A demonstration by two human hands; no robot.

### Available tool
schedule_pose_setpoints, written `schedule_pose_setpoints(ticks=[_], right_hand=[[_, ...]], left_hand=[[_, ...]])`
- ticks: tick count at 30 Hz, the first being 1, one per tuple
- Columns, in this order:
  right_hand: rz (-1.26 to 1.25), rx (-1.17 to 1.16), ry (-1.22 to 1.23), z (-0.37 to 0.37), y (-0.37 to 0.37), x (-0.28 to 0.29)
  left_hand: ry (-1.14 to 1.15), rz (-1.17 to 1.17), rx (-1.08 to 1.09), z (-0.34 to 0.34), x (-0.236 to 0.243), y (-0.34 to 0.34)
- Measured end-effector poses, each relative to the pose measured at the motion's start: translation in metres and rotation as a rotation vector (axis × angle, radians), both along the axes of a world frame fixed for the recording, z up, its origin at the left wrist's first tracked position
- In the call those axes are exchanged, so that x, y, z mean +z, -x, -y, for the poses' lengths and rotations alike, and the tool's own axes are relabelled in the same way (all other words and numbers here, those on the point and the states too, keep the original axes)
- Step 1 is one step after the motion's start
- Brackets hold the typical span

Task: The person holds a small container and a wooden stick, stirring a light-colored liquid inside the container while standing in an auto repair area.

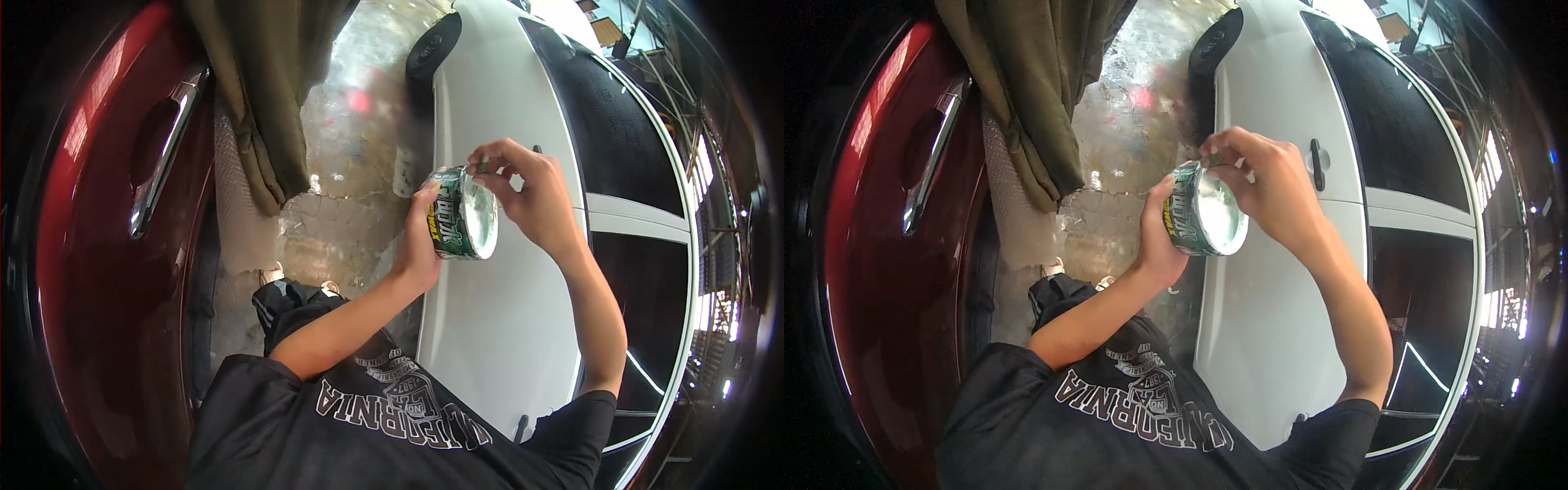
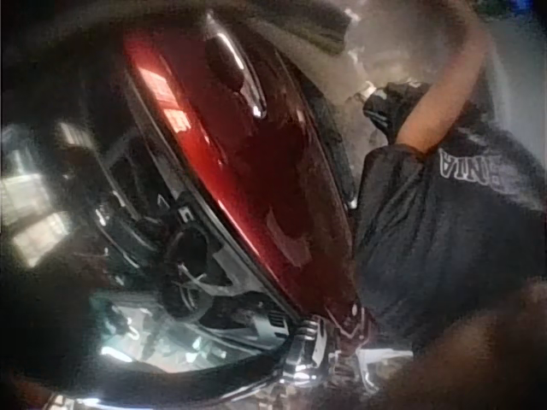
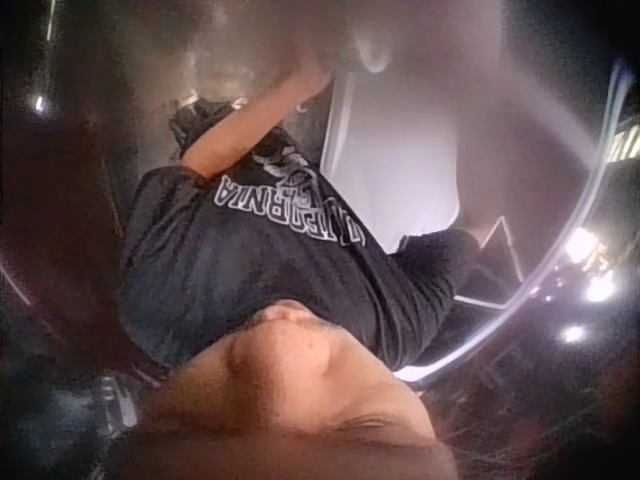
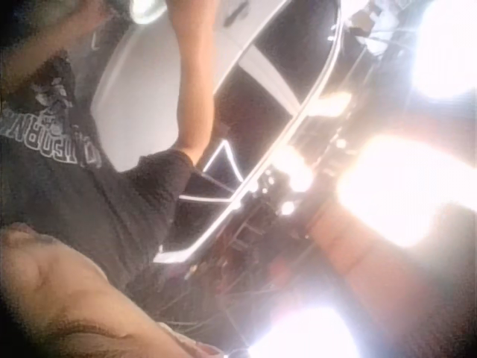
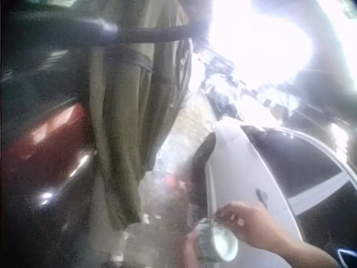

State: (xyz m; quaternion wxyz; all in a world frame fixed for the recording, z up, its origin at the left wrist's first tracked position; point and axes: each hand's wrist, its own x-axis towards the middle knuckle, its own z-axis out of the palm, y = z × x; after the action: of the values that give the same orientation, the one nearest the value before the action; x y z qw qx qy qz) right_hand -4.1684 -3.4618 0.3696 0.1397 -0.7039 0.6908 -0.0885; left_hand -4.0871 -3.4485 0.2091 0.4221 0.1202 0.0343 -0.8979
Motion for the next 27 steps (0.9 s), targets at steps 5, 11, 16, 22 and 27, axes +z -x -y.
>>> schedule_pose_setpoints(ticks=[5,11,16,22,27], right_hand=[[0.008,0.196,0.219,-0.008,0.014,-0.008],[-0.08,0.288,0.112,-0.02,0.004,-0.012],[-0.174,0.302,0.076,-0.016,-0.004,-0.001],[-0.091,0.072,0.019,-0.018,-0.004,-0.001],[0.035,-0.165,-0.03,-0.019,0.013,-0.003]], left_hand=[[0.017,0.021,0.022,0.005,-0.002,-0.002],[0.108,-0.004,0.002,0.003,-0.01,-0.003],[0.111,-0.041,0.056,0.0,-0.008,-0.007],[0.108,-0.138,0.025,-0.009,-0.017,-0.005],[0.181,-0.193,0.045,-0.009,-0.02,-0.006]])
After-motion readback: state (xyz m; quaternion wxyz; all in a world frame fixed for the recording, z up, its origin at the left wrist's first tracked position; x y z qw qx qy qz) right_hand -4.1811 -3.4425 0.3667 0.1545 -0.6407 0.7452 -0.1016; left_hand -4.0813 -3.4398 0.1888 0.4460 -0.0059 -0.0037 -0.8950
